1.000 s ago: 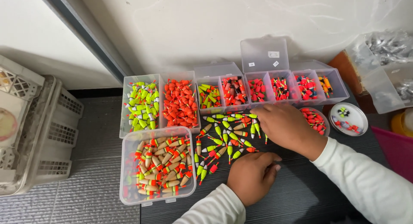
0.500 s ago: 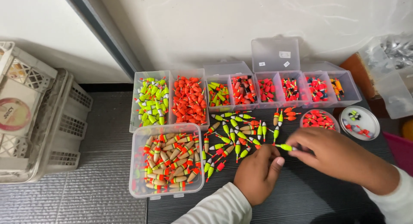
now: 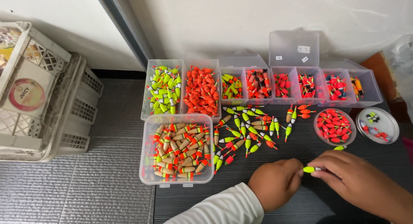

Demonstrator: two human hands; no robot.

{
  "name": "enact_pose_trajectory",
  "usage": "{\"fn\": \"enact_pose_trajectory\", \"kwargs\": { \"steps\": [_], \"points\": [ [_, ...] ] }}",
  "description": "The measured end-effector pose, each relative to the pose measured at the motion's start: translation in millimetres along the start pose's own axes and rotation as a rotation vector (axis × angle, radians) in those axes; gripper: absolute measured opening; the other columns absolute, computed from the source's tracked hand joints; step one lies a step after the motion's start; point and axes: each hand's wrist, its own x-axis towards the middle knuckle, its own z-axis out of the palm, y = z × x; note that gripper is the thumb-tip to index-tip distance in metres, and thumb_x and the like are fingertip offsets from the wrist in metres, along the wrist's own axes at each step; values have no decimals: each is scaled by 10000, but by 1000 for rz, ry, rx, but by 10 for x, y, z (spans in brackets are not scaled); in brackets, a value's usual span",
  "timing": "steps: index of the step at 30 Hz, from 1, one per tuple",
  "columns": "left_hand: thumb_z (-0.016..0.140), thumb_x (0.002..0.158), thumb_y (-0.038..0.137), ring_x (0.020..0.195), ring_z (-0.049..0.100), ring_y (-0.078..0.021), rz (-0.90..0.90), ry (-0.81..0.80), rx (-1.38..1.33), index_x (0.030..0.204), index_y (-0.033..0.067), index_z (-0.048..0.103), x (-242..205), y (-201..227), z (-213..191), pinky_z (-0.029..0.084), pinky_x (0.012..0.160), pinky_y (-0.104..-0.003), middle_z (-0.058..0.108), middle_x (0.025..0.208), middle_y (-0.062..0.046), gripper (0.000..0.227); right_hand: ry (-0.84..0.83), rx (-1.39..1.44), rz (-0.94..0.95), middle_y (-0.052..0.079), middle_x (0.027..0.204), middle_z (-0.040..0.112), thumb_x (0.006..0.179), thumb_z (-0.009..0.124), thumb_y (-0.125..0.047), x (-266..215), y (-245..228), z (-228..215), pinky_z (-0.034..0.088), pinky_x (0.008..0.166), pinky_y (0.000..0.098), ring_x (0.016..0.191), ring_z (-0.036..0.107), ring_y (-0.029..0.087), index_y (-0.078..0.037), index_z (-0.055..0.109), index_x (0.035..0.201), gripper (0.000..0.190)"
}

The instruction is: Assembling fishing floats by manually inserting stems into foam float bodies.

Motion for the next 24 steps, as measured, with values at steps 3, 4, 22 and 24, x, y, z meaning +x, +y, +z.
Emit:
{"fn": "enact_pose_trajectory", "kwargs": {
  "steps": [3,4,22,24],
  "points": [
    [472,1004,180,816,633,-424,-68,0,-49,1035,110,543,29,13,-27,462,671,-510,655,909,-180,104,5,-82,27,-97,887,740,923,548,-441,30,72,91,541,796,308,835,730,127,-285,717,996,241],
    [472,1004,180,816,633,-424,-69,2,-48,1035,110,543,28,16,-29,462,671,-510,655,909,-180,104,4,-82,25,-97,887,740,923,548,-441,31,42,57,541,796,308,835,730,127,-285,717,996,241],
    [476,1033,165,804,666,-301,-136,-3,-180,1013,145,573,48,43,-99,487,717,-422,673,821,-18,101,166,-96,-107,-70,927,733,882,647,-358,85,-171,-98,524,771,328,848,706,154,-235,713,1020,196],
    [472,1034,137,787,654,-291,-123,10,-200,993,127,566,42,50,-105,491,713,-410,663,804,-30,104,79,-109,-66,-83,838,704,930,567,-410,97,-122,-59,507,740,350,810,669,166,-248,701,949,211]
  ]
}}
